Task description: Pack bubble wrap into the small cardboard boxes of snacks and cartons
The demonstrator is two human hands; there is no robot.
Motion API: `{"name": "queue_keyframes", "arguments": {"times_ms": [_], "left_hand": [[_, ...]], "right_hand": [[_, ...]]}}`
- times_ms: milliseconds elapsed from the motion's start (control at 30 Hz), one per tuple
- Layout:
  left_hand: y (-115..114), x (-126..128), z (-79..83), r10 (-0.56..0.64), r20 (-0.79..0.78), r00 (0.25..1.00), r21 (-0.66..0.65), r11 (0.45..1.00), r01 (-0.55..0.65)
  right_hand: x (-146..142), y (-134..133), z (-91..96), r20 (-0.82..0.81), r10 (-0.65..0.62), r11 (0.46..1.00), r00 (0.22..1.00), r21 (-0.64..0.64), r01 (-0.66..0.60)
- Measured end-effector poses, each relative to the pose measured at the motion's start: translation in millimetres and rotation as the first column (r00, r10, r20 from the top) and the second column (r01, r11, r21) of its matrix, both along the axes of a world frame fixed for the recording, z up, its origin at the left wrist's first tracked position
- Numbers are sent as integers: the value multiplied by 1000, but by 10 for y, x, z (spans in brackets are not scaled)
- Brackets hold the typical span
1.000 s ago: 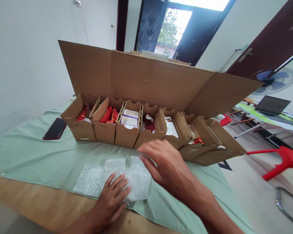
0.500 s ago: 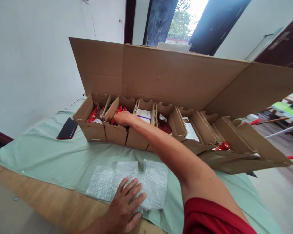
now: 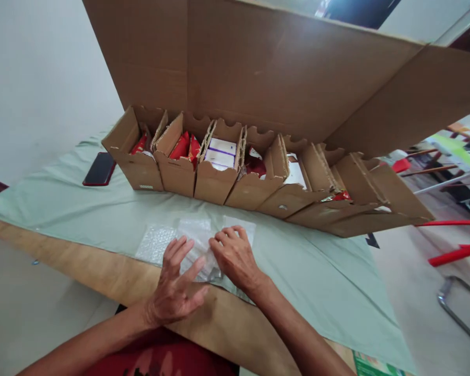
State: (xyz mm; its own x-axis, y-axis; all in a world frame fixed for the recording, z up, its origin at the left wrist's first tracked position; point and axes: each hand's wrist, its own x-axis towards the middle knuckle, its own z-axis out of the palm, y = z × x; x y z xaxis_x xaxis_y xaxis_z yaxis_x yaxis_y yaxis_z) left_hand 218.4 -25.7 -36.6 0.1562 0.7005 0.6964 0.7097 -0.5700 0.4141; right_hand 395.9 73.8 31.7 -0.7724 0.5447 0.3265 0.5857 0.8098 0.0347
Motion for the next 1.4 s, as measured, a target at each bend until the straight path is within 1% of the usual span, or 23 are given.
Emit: {"name": "queue_keyframes", "arguments": {"times_ms": [33, 67, 100, 167, 233, 333, 367, 433, 500, 600, 667, 767, 833, 900, 933, 1000, 1033, 1100, 1133, 1200, 1267, 1333, 1400], "left_hand": [[28, -2, -13, 12, -65, 998, -61, 998, -16], [64, -6, -42, 7, -127, 992, -128, 992, -24], [105, -12, -84, -7, -173, 985, -184, 983, -25], [176, -31, -181, -27, -211, 977, -236, 971, -24], [215, -48, -263, -37, -210, 977, -237, 971, -14], [225, -56, -326, -51, -191, 980, -231, 973, 6], [224, -54, -338, -57, -188, 981, -231, 973, 13], [232, -42, -367, -58, -181, 982, -211, 977, 19], [258, -22, -413, -36, -164, 986, -158, 987, 9], [310, 8, -487, 8, -134, 991, -80, 997, -19], [333, 19, -514, 26, -132, 991, -66, 997, -34], [340, 23, -511, 29, -140, 990, -76, 996, -40], [335, 20, -498, 24, -138, 990, -86, 996, -36], [327, 17, -486, 22, -127, 992, -92, 995, -33], [322, 15, -483, 18, -119, 993, -94, 995, -29], [313, 11, -480, 4, -104, 995, -111, 994, -16], [309, 8, -481, -4, -100, 995, -127, 992, -9], [303, -1, -479, -23, -101, 995, -156, 988, 7], [300, -7, -475, -30, -100, 995, -162, 987, 14], [294, -21, -453, -43, -92, 995, -152, 988, 28], [281, -34, -411, -38, -81, 996, -135, 991, 27], [257, -46, -357, -27, -85, 996, -135, 991, 15], [224, -57, -303, -22, -96, 995, -133, 991, 9]], "right_hand": [[7, 16, -58, 40, 24, 997, 999, -78, -21], [20, 54, -33, 55, 50, 989, 997, -141, -42], [35, 110, 66, 49, 75, 981, 996, -181, -65], [34, 264, 425, 7, 119, 977, 993, -179, -116], [-98, 462, 875, -34, 156, 982, 987, -100, -159], [-689, 850, 1444, 28, 183, 983, 983, 10, -183], [-980, 1004, 1568, 88, 173, 984, 981, 31, -177], [-1620, 1324, 1700, 184, 129, 989, 974, 45, -140], [-2225, 1615, 1686, 303, 122, 992, 945, -21, -122], [-2865, 1879, 1459, 491, 137, 980, 860, -196, -44], [-3087, 1932, 1252, 531, 143, 968, 835, -250, -7], [-3176, 1928, 1056, 514, 150, 962, 845, -274, -5], [-3103, 1931, 1087, 492, 170, 960, 854, -280, -29], [-2914, 1938, 1257, 425, 186, 962, 886, -262, -77], [-2771, 1931, 1377, 340, 189, 964, 921, -245, -108], [-2387, 1864, 1632, 52, 183, 963, 982, -212, -168], [-2154, 1796, 1737, -120, 171, 958, 978, -212, -193], [-1639, 1588, 1830, -377, 120, 939, 918, -257, -228], [-1375, 1458, 1798, -457, 84, 925, 885, -295, -240], [-881, 1171, 1567, -590, -29, 889, 807, -385, -249], [-474, 868, 1167, -677, -216, 813, 704, -524, -254], [-178, 561, 709, -697, -470, 673, 542, -680, -291], [16, 270, 306, -629, -695, 519, 348, -774, -362]]}}
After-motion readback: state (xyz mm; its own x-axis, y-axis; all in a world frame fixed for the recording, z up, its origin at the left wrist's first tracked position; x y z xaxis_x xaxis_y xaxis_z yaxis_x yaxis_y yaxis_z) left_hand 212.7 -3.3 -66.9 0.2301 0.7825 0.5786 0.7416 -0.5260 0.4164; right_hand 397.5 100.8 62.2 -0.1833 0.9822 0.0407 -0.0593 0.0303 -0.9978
